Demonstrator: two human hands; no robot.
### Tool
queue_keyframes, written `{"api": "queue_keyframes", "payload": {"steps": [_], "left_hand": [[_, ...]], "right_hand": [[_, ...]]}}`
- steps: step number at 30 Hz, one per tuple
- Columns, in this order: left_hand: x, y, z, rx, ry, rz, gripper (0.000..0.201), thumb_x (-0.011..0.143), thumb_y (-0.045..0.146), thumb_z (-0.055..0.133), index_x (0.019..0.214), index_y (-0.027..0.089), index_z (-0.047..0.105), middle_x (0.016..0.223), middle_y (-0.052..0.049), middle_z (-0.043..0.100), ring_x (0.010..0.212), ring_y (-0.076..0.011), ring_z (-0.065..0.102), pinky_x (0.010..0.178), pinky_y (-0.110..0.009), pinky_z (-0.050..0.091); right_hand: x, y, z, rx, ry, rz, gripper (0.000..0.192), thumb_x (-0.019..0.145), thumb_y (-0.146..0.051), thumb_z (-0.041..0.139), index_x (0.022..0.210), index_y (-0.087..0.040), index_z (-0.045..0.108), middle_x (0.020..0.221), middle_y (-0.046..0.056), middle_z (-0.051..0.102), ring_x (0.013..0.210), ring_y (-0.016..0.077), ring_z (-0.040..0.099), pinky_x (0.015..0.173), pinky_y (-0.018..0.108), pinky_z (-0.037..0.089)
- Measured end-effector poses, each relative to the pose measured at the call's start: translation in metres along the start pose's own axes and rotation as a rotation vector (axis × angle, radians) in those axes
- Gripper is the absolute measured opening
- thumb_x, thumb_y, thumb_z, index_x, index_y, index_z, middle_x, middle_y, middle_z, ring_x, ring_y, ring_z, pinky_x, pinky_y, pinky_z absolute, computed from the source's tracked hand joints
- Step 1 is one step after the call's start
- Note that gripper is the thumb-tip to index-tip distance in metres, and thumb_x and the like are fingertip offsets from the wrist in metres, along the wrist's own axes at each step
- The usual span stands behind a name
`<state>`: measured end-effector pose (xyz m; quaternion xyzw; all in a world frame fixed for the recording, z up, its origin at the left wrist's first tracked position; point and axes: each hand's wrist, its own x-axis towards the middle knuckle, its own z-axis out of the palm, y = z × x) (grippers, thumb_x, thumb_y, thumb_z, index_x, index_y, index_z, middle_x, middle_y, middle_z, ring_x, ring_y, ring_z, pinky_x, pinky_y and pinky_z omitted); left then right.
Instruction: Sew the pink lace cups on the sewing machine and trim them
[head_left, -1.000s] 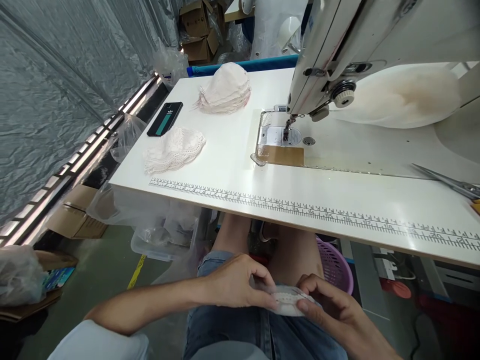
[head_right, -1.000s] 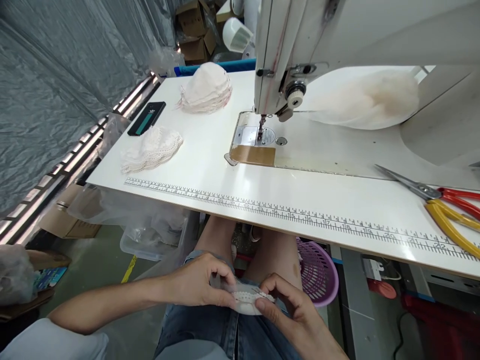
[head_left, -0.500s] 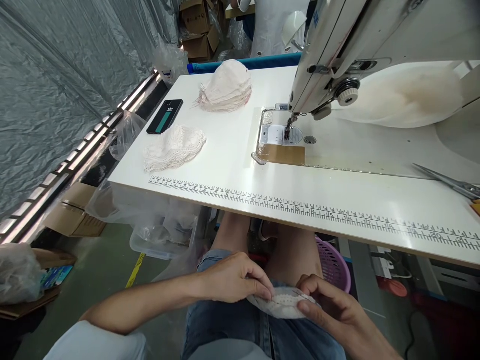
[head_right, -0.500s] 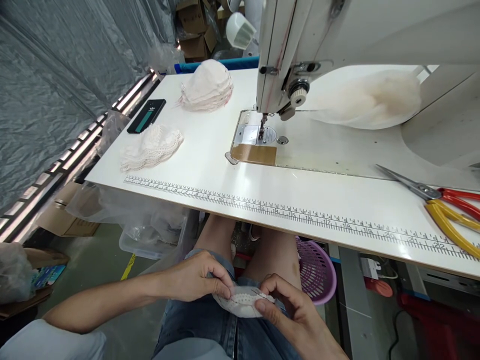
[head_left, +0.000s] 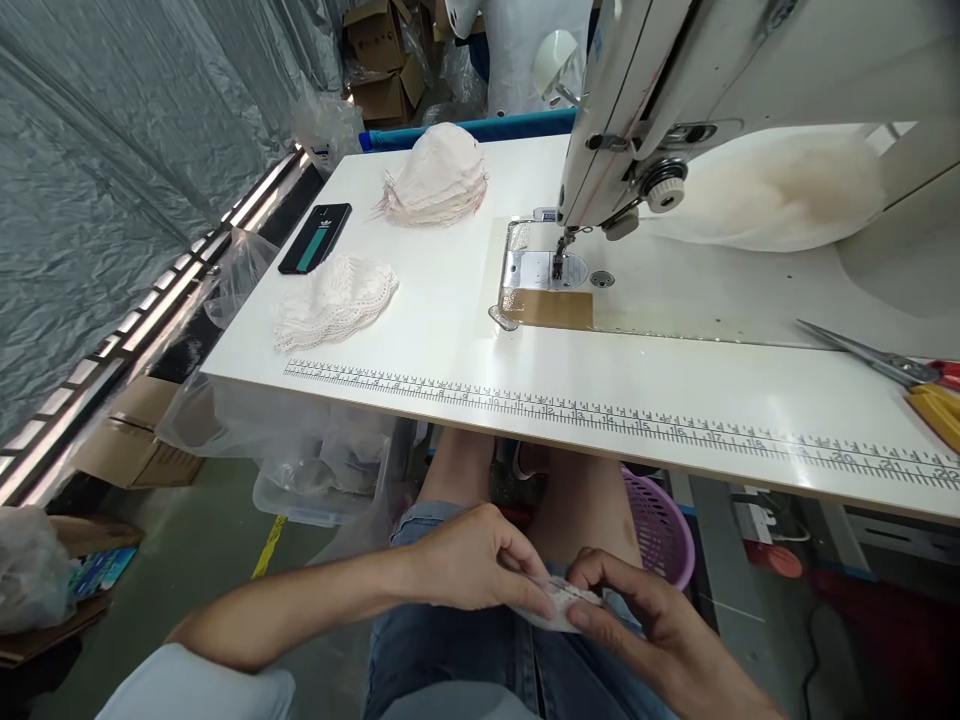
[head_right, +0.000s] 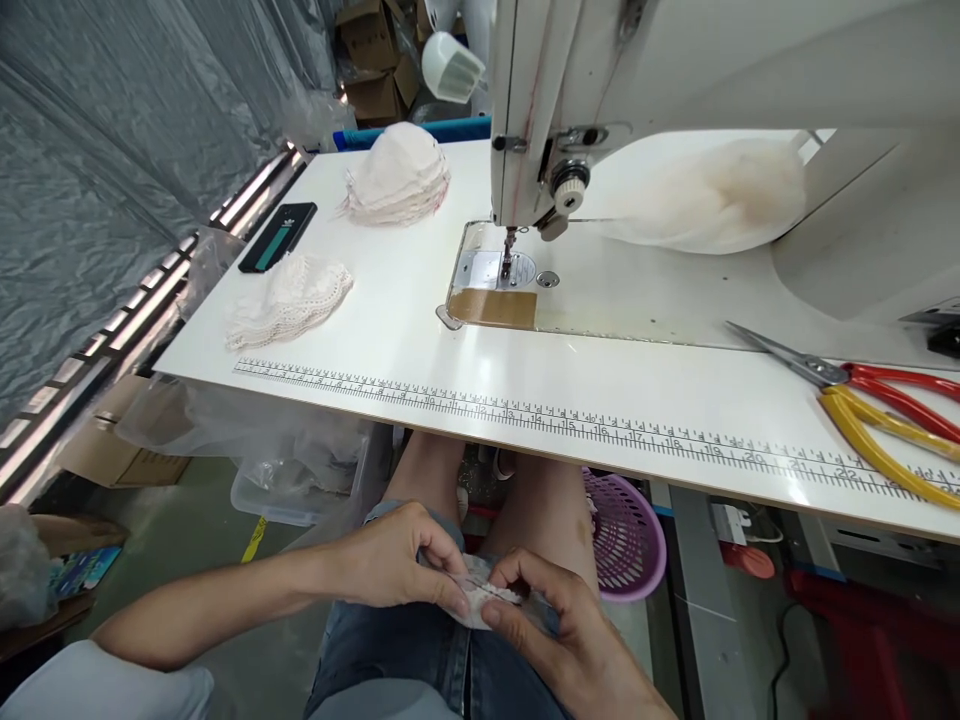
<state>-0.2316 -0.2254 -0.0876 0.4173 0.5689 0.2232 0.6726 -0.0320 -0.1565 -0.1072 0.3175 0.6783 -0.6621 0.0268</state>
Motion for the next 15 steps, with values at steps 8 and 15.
{"api": "queue_keyframes", "payload": {"steps": [8,15], "left_hand": [[-0.003,-0.001,-0.007,-0.054,-0.025,0.038,0.024,0.07,0.033,0.071,0.083,0.013,0.073,0.072,-0.004,0.069,0.067,-0.0132,0.06,0.059,-0.017,0.042],[-0.001,0.005,-0.001,-0.054,-0.015,0.034,0.03,0.068,0.035,0.072,0.086,0.011,0.073,0.081,-0.007,0.07,0.079,-0.0199,0.064,0.063,-0.02,0.043]], "right_hand": [[-0.003,0.003,-0.003,-0.031,0.004,-0.02,0.027,0.086,-0.048,0.049,0.077,-0.023,0.054,0.074,-0.002,0.051,0.068,0.0143,0.047,0.061,0.022,0.037],[-0.002,0.004,-0.002,-0.077,0.013,-0.035,0.027,0.087,-0.047,0.048,0.076,-0.023,0.054,0.071,-0.002,0.051,0.066,0.0138,0.046,0.06,0.021,0.036]]}}
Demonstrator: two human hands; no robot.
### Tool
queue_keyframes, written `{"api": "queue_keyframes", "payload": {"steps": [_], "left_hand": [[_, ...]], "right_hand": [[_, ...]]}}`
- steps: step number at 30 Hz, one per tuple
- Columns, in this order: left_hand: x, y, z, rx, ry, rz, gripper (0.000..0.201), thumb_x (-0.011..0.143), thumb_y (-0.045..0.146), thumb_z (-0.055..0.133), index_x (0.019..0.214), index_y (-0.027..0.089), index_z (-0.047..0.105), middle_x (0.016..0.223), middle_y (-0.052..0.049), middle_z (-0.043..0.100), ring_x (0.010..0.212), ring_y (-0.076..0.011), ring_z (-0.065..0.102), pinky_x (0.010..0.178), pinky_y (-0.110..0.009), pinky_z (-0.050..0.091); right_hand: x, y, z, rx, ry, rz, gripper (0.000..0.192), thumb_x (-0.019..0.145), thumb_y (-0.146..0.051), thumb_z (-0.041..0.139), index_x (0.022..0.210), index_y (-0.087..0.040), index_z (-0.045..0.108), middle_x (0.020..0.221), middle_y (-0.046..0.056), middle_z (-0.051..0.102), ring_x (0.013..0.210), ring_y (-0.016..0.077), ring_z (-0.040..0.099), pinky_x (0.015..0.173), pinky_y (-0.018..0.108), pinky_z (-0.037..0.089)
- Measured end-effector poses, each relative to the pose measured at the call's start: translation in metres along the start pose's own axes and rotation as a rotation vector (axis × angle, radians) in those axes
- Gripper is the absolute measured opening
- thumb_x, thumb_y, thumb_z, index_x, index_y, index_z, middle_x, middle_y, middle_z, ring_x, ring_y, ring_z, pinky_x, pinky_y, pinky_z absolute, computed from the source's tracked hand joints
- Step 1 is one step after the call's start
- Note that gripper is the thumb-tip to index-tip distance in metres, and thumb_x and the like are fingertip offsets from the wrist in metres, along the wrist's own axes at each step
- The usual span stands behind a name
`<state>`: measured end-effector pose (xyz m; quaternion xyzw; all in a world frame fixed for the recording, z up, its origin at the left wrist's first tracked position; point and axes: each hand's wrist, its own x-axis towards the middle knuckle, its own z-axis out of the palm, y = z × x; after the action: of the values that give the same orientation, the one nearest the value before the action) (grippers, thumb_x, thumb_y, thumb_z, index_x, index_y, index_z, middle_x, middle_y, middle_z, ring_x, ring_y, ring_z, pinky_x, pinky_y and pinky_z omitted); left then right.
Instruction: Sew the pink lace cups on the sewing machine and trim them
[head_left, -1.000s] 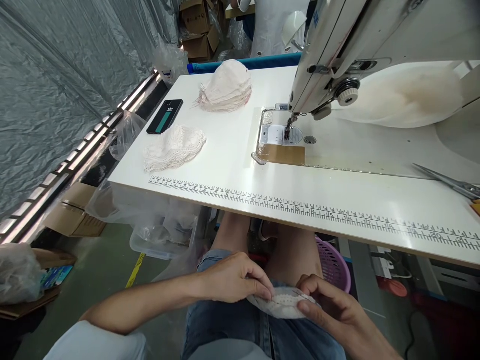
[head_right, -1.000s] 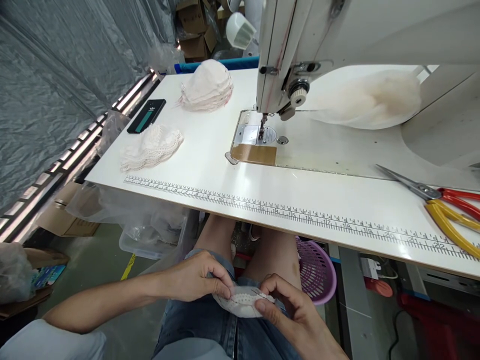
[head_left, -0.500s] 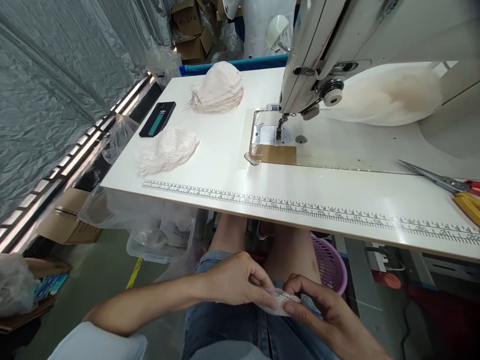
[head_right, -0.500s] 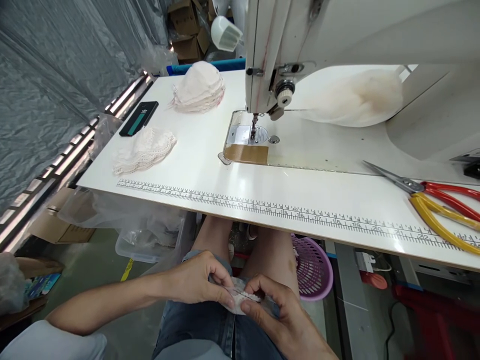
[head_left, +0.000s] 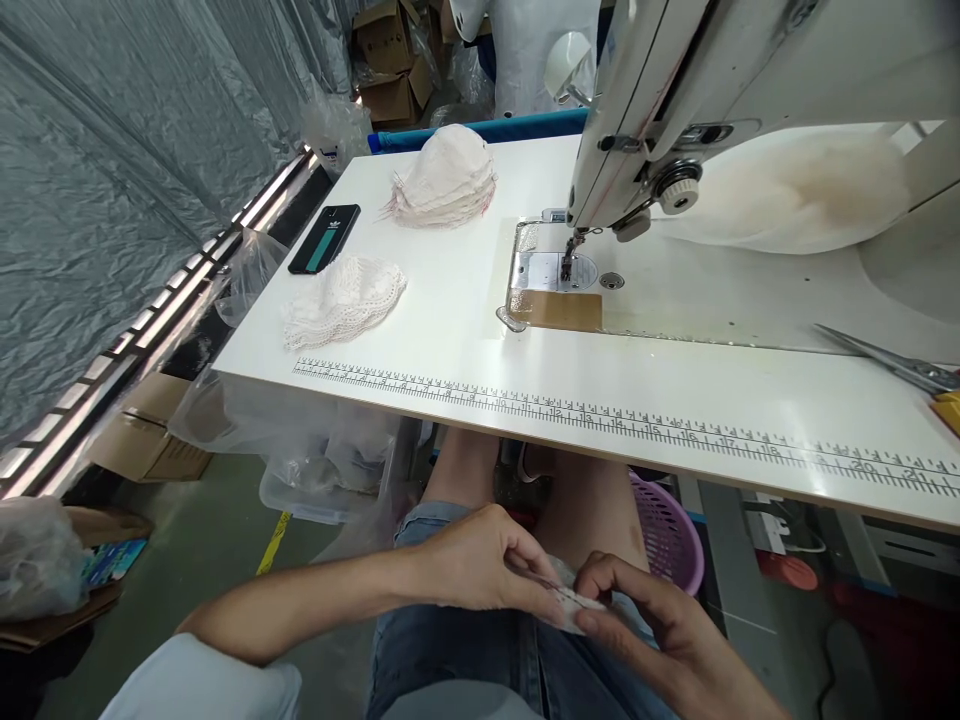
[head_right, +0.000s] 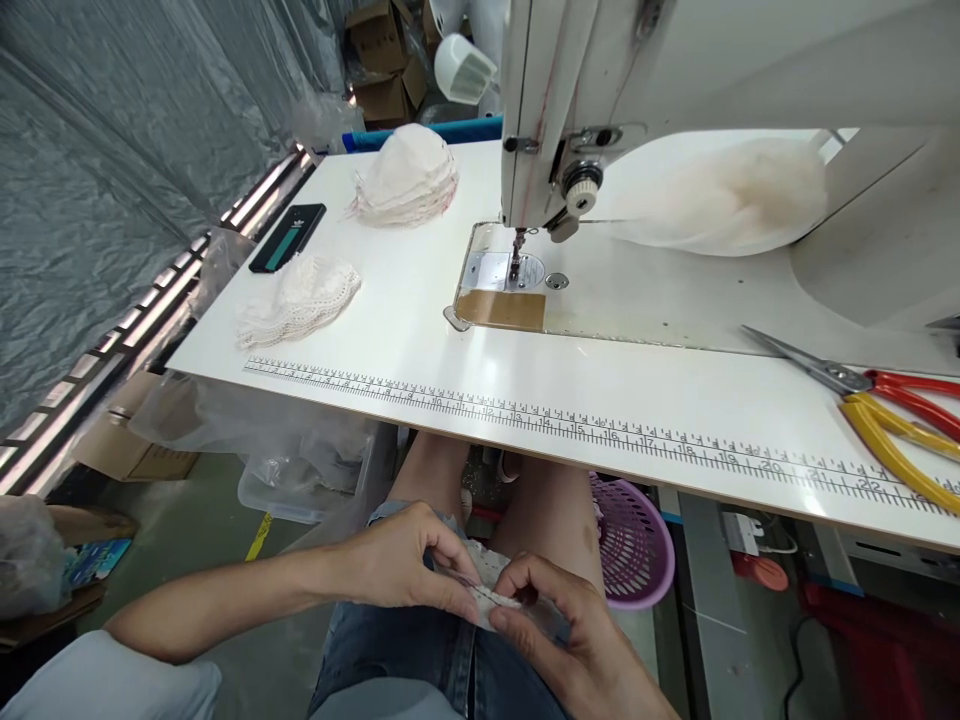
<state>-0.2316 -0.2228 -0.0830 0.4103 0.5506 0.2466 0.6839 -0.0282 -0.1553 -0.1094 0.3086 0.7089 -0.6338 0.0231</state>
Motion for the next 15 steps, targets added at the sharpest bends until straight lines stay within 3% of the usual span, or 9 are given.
{"api": "queue_keyframes", "payload": {"steps": [15], "left_hand": [[-0.0012,-0.0065,0.0,-0.119,0.034,-0.03,0.023,0.067,0.029,0.073,0.08,0.011,0.073,0.068,-0.003,0.068,0.061,-0.0108,0.058,0.056,-0.015,0.042]], "right_hand": [[0.0016,-0.0016,0.0001,-0.016,0.0,-0.078,0.019,0.086,-0.04,0.053,0.076,-0.024,0.056,0.075,-0.002,0.059,0.07,0.0145,0.056,0.064,0.021,0.04]]}}
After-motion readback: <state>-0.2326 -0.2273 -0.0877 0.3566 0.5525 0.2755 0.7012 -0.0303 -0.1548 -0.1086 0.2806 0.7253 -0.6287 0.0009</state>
